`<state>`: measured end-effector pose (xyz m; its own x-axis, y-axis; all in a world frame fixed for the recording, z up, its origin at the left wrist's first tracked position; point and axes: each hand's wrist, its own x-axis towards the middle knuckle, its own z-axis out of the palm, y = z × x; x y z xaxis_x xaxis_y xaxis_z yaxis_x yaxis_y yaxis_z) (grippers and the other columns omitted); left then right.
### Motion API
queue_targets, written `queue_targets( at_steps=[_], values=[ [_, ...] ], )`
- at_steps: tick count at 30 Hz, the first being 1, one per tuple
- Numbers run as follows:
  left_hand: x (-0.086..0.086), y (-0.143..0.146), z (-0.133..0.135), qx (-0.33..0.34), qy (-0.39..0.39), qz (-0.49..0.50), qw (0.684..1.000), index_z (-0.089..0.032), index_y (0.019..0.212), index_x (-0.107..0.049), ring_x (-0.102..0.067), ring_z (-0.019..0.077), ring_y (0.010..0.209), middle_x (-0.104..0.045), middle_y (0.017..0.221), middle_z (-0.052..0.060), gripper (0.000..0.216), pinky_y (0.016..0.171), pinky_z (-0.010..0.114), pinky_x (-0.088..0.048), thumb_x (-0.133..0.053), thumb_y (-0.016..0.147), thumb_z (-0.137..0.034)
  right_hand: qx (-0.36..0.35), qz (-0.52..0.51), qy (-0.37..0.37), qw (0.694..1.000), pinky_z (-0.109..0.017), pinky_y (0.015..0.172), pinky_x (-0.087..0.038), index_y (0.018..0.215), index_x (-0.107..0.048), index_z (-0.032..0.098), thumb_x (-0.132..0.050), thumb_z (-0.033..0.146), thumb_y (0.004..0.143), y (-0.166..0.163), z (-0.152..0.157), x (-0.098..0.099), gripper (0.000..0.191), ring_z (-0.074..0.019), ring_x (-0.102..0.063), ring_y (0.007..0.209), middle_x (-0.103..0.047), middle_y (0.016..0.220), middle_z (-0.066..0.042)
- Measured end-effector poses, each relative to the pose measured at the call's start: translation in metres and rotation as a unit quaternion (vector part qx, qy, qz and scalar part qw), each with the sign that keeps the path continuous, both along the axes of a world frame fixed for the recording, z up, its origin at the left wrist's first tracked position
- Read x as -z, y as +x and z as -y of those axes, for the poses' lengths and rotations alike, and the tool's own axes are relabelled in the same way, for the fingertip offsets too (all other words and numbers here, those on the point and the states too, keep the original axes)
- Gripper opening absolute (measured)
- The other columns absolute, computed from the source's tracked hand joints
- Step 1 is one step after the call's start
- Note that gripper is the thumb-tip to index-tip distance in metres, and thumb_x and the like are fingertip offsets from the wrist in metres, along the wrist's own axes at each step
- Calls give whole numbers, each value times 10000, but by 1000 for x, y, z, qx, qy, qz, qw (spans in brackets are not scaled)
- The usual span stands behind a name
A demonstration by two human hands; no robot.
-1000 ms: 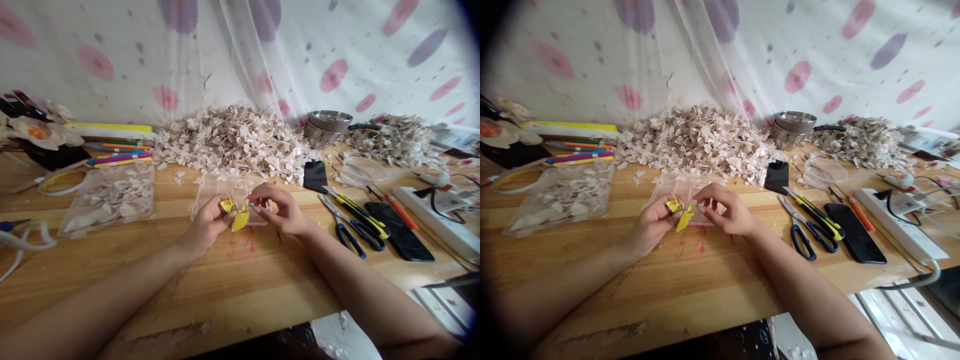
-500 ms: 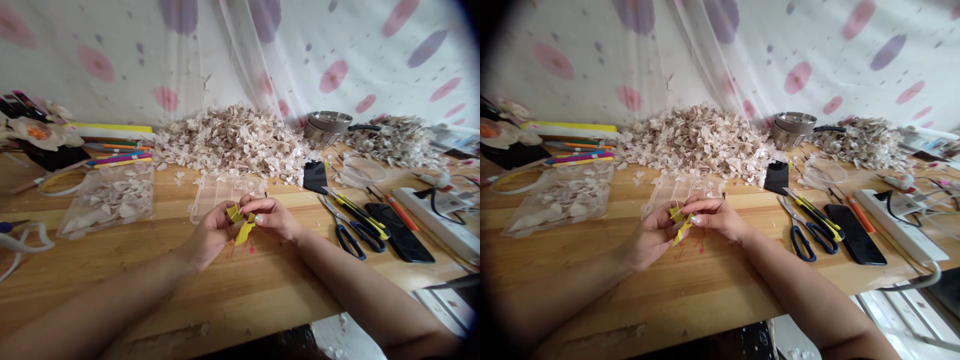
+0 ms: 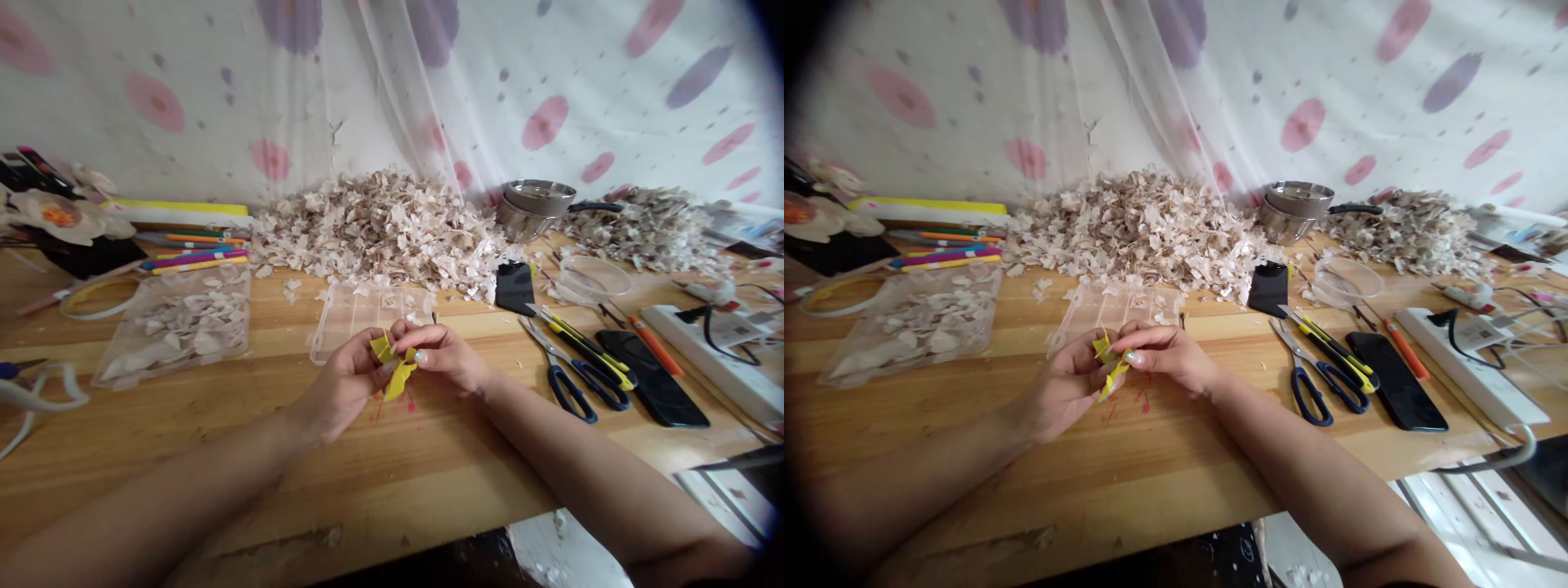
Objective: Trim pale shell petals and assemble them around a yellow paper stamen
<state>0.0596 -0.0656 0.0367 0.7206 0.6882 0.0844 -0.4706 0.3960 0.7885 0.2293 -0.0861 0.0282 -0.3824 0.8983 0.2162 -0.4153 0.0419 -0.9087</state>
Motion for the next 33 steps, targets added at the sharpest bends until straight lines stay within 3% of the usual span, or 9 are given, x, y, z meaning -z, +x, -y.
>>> queue_targets(
  at_steps=[8,14,21,29,33],
  values=[
    [-1,-1,1,3,12,-19,1000,-173,877,-598,-512,70,603,-594,674,-37,205,538,169,-379,-732,722,-179,41,-5,-37,998,-245,668,-388,744,-744,210,-752,329,691,-5,1,-1,130,-98,-470,707,-527,783,17],
    [1,0,0,-4,10,-21,1000,-171,861,-593,-498,70,593,-584,661,-39,196,527,177,-359,-731,723,-192,46,-61,-70,995,-223,641,-399,725,-733,184,-728,284,724,-11,3,-1,100,-95,-480,704,-498,807,16],
    [-3,2,3,-13,2,-29,999,-163,803,-585,-474,80,578,-567,642,-35,219,507,203,-318,-761,685,-216,8,-58,-45,997,-231,650,-402,752,-707,191,-677,290,784,-10,2,1,108,-101,-497,709,-487,803,16],
    [4,0,3,1,-5,-29,1000,-165,803,-579,-453,73,564,-557,637,-39,217,514,203,-307,-757,689,-211,20,-6,9,1000,-233,649,-365,774,-745,229,-711,349,746,-7,1,0,127,-99,-455,712,-460,753,21],
    [4,1,3,7,-5,-31,999,-159,772,-575,-426,59,537,-538,608,-48,218,500,193,-294,-762,684,-229,26,-5,-2,1000,-245,647,-361,704,-740,226,-759,334,690,-6,0,-1,110,-100,-454,703,-462,746,24]
  ],
)
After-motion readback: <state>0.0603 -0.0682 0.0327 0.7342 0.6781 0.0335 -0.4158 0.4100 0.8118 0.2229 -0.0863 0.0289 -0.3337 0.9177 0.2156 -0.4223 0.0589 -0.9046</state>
